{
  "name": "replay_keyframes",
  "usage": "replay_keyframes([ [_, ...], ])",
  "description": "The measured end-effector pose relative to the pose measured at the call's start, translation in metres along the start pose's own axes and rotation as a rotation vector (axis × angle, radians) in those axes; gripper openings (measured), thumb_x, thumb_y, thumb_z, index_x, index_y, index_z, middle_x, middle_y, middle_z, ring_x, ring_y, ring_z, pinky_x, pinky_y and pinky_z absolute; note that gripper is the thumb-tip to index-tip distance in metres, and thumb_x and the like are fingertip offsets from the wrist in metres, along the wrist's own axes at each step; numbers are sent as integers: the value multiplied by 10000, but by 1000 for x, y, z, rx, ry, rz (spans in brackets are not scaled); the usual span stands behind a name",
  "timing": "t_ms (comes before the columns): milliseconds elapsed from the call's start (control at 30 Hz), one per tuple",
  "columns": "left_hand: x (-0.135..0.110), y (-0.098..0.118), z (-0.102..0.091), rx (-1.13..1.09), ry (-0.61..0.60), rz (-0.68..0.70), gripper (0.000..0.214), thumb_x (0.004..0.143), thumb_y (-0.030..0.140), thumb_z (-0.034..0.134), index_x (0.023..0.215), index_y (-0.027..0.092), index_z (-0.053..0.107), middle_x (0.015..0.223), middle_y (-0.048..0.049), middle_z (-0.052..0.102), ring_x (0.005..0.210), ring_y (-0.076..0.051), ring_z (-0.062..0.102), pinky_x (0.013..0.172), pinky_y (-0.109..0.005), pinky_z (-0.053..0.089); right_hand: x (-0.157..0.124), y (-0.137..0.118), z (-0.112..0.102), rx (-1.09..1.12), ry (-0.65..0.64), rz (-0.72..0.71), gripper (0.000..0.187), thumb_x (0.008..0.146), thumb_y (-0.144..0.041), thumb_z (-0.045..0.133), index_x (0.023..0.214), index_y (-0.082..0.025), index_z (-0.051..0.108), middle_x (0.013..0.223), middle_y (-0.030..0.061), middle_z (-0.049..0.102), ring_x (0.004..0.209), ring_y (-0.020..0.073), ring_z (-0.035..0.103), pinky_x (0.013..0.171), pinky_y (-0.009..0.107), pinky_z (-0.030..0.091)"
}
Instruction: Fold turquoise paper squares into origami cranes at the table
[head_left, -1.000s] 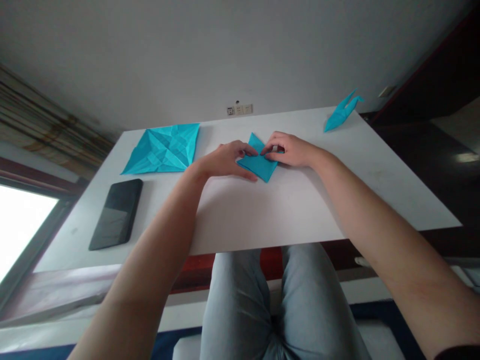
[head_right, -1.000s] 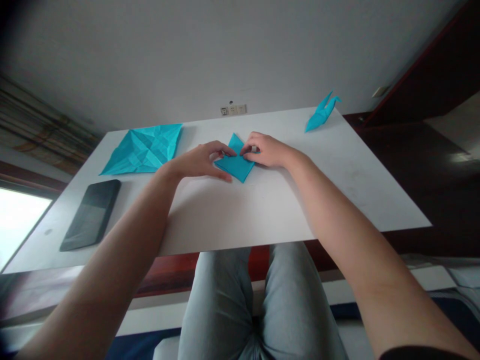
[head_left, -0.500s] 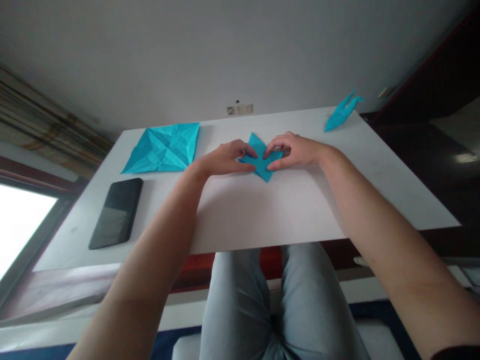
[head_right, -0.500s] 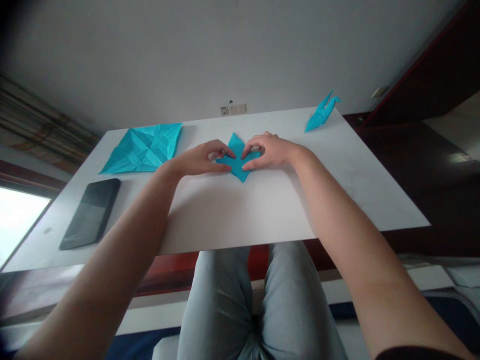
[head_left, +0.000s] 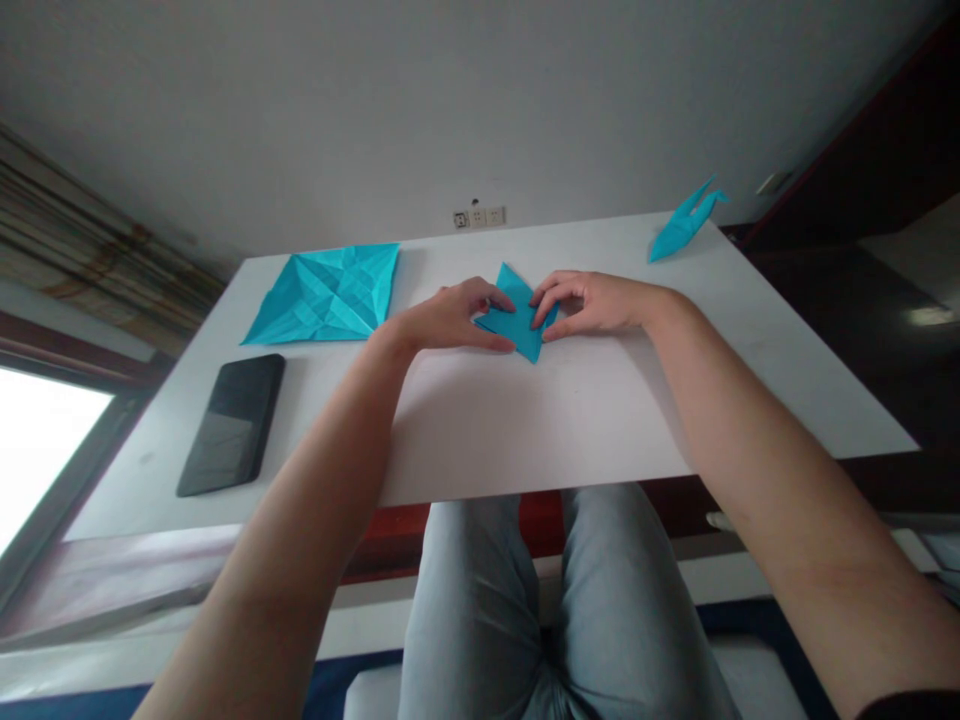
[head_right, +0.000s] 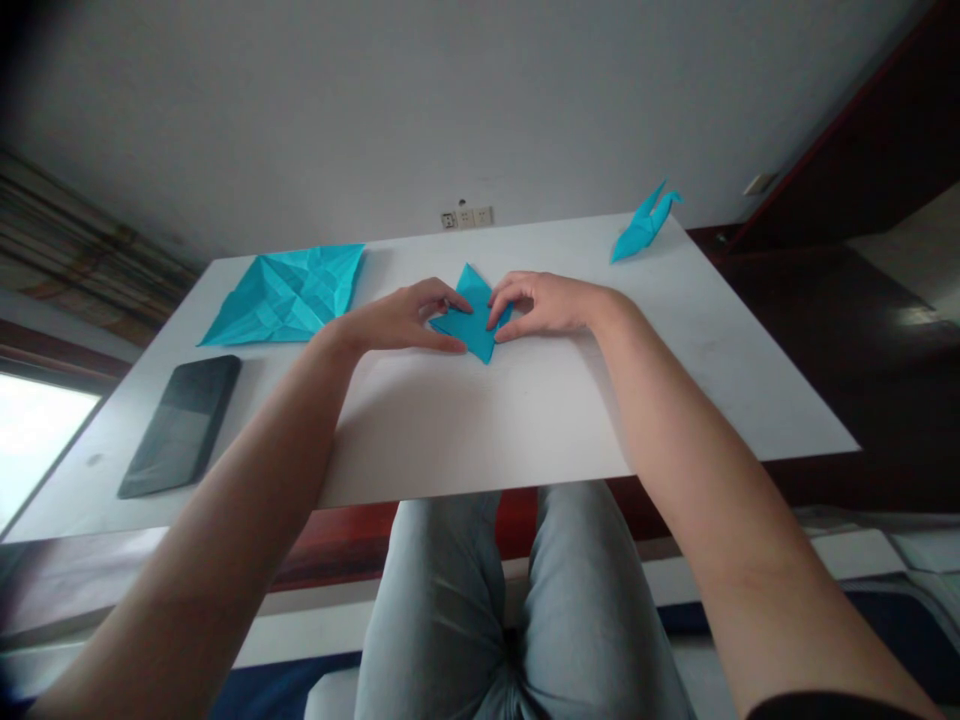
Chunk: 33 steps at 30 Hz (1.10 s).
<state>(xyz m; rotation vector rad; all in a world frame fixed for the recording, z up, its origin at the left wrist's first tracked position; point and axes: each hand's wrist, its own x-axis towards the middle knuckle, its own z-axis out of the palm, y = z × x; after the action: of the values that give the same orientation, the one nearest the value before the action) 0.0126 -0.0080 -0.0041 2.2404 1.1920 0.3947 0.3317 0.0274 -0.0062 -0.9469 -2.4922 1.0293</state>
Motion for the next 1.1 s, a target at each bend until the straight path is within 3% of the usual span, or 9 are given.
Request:
replay_keyframes([
  [133,0,1,1,7,9,14,770,784,743,936,1416,307,882,1469,-92,827,1292,-337,756,1170,-462,594,0,1,1,30,20,-11,384,845,-706,1000,992,-352,976,1345,73,822,1281,350,742,1158,513,589],
  [267,2,-1,1,14,9,32,730,796,712,931,1399,303,886,1452,-87,826,1258,-322,749,1159,-453,586,1,1,0,45,27,-1,378,841,-663,998,1032,-338,973,1299,66,837,1172,316,751,1070,473,598],
  [400,4,-2,1,18,13,26,802,765,783,952,1393,288,887,1417,-96,826,1230,-318,737,1140,-446,582,3,3,1,47,53,-8,366,832,-637,987,1003,-314,956,1242,70,855,1142,319,756,1050,466,588],
  [667,3,-2,2,6,44,15,816,732,832,971,1329,283,879,1310,-79,819,1162,-296,738,1031,-395,585,6,0,8,132,155,72,458,872,-710,932,1038,-295,835,1010,57,845,970,300,725,930,454,577],
  [767,6,-3,5,26,94,12,689,834,809,889,1217,237,864,1170,-77,833,1060,-277,742,949,-379,569,7,0,10,133,214,59,430,915,-700,899,1030,-305,776,1019,52,836,988,306,726,941,457,581],
  [900,10,-1,9,78,175,28,422,990,629,748,1034,217,832,991,-71,843,920,-249,741,879,-371,556,9,2,13,60,282,49,350,958,-617,849,1060,-301,739,1106,53,844,981,290,719,950,452,582],
  [1000,11,2,11,102,226,27,344,1028,539,694,997,225,831,990,-82,873,927,-257,777,901,-381,587,9,3,15,-4,280,77,376,886,-507,909,1160,-291,769,1183,68,859,930,272,713,891,430,588],
  [1100,10,5,12,83,263,26,334,1053,514,673,1082,233,851,1064,-94,905,995,-269,824,956,-392,626,10,3,16,-69,284,97,459,836,-445,927,1247,-266,829,1141,84,866,904,278,711,865,427,592],
])
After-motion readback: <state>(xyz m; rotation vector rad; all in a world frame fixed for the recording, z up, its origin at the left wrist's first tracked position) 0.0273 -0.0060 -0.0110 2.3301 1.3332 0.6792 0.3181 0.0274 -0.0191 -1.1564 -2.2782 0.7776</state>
